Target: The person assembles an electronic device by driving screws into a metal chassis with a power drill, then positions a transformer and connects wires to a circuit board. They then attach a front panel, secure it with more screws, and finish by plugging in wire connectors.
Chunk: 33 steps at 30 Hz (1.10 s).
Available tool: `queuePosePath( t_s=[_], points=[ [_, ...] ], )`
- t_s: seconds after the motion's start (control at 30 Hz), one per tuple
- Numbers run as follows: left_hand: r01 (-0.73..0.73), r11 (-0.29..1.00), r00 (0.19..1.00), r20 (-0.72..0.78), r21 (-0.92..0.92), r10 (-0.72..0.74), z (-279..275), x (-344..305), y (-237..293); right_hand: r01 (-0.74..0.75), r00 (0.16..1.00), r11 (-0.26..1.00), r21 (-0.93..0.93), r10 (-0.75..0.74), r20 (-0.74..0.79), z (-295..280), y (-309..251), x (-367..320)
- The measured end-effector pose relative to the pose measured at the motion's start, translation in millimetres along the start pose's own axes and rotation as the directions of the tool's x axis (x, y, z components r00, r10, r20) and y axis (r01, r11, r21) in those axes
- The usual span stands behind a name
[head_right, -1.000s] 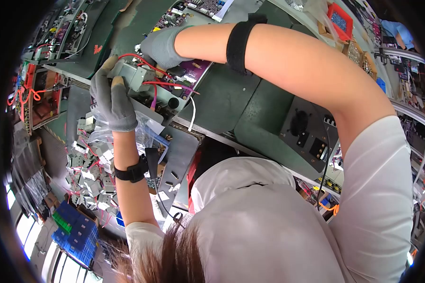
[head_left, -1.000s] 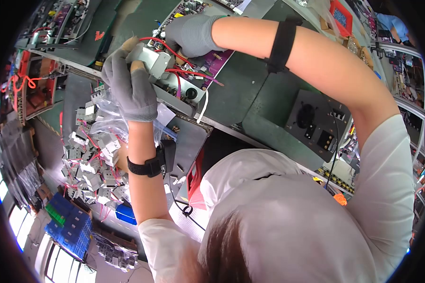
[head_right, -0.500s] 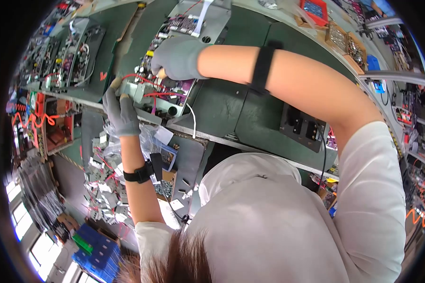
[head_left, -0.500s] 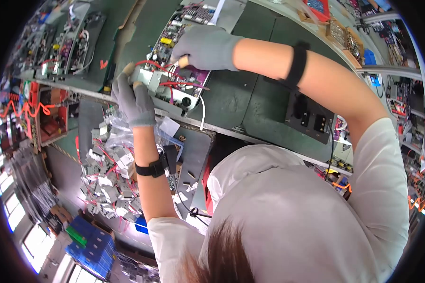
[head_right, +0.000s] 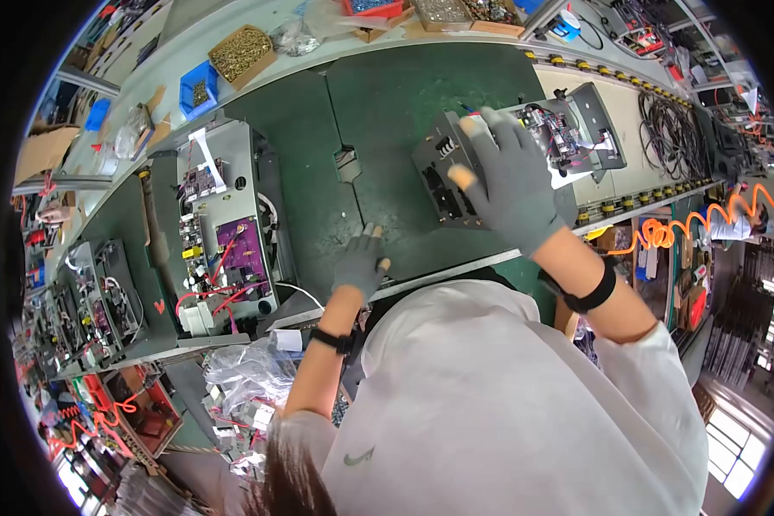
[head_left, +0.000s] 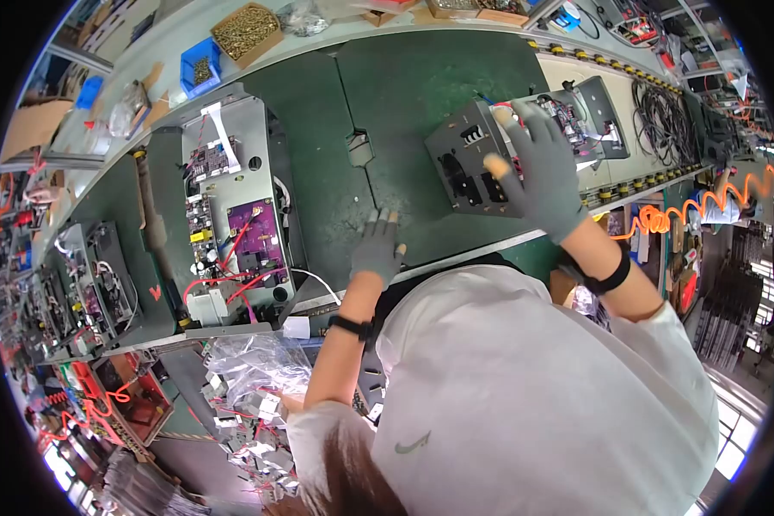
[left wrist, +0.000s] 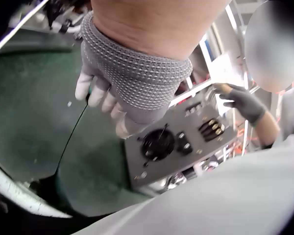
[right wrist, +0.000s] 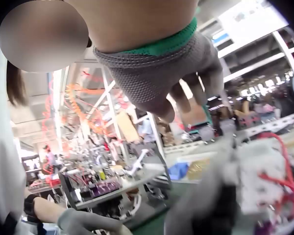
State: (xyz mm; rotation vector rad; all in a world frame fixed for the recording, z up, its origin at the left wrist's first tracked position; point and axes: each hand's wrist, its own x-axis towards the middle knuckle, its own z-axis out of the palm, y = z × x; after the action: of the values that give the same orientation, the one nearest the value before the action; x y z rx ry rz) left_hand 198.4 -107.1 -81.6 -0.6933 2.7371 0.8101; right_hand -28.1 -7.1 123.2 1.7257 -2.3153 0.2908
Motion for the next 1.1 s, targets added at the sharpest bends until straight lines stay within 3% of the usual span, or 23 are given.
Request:
queuePosePath(
  t_s=[0.03,0.07,0.1,0.17,0.3,0.33,0.37,0.5,0.57,0.63,0.67,0.7,0.77,0.8,0.83,0.9,0.93,1.0,1.03,1.1],
  points=[
    [-0.001,1.000,1.000,0.011,0.007,0.001,13,11,-3,-0.092,0.994,0.996,0.014,0.091,0.063,10,-1,-12],
    [-0.056,0.992,0.990,0.134,0.111,0.041,24,22,-6,-0.186,0.975,0.982,0.024,0.182,0.129,18,-4,-21],
    [-0.122,0.971,0.963,0.260,0.204,0.066,28,30,-7,-0.198,0.972,0.980,0.034,0.192,0.134,23,-8,-26],
    [-0.169,0.957,0.949,0.302,0.235,0.094,34,40,-10,-0.244,0.959,0.969,-0.034,0.246,0.140,32,-13,-28],
    [-0.233,0.965,0.932,0.311,0.118,0.187,45,51,-12,-0.266,0.952,0.958,-0.106,0.278,0.125,43,-4,-32],
    [-0.252,0.966,0.926,0.305,0.064,0.222,47,56,-5,-0.307,0.940,0.933,-0.188,0.328,0.091,43,8,-42],
    [-0.251,0.966,0.925,0.311,0.067,0.219,52,61,5,-0.375,0.921,0.918,-0.129,0.385,0.063,39,17,-47],
    [-0.337,0.941,0.895,0.311,0.004,0.319,60,91,54,-0.386,0.912,0.838,-0.385,0.409,-0.024,37,69,-76],
    [-0.404,0.914,0.870,0.294,-0.031,0.395,67,115,63,-0.510,0.851,0.835,-0.206,0.525,0.022,45,108,-93],
    [-0.408,0.859,0.793,0.347,-0.309,0.501,78,140,65,-0.593,0.792,0.781,-0.197,0.610,0.033,40,134,-101],
    [-0.469,0.817,0.827,0.159,-0.335,0.540,84,144,61,-0.626,0.762,0.744,-0.235,0.648,0.022,39,148,-105],
    [-0.473,0.813,0.822,0.164,-0.339,0.546,73,144,60,-0.639,0.752,0.729,-0.247,0.659,-0.004,41,168,-112],
    [-0.097,0.941,0.968,0.188,-0.325,0.164,40,145,54,-0.668,0.724,0.695,-0.268,0.690,-0.015,39,199,-121],
    [-0.021,0.969,0.999,0.030,-0.246,0.030,60,150,36,-0.678,0.713,0.684,-0.270,0.702,-0.011,36,214,-126],
    [0.068,0.982,0.986,-0.139,-0.179,-0.093,80,155,17,-0.712,0.672,0.648,-0.271,0.741,0.005,35,224,-130],
    [0.329,0.930,0.930,-0.115,-0.162,-0.349,47,161,14,-0.724,0.658,0.635,-0.269,0.753,0.006,32,244,-138],
    [0.321,0.934,0.934,-0.110,-0.158,-0.339,48,170,3,-0.731,0.650,0.626,-0.272,0.760,0.004,33,255,-143],
    [0.508,0.851,0.857,-0.025,-0.133,-0.515,55,194,-14,-0.736,0.644,0.622,-0.267,0.765,0.008,35,273,-153],
    [0.504,0.854,0.859,-0.023,-0.131,-0.511,42,203,-7,-0.740,0.639,0.617,-0.269,0.769,0.006,35,278,-156],
    [0.639,0.769,0.757,0.177,0.002,-0.629,20,218,5,-0.733,0.659,0.638,-0.234,0.752,-0.012,37,285,-160]
  ],
)
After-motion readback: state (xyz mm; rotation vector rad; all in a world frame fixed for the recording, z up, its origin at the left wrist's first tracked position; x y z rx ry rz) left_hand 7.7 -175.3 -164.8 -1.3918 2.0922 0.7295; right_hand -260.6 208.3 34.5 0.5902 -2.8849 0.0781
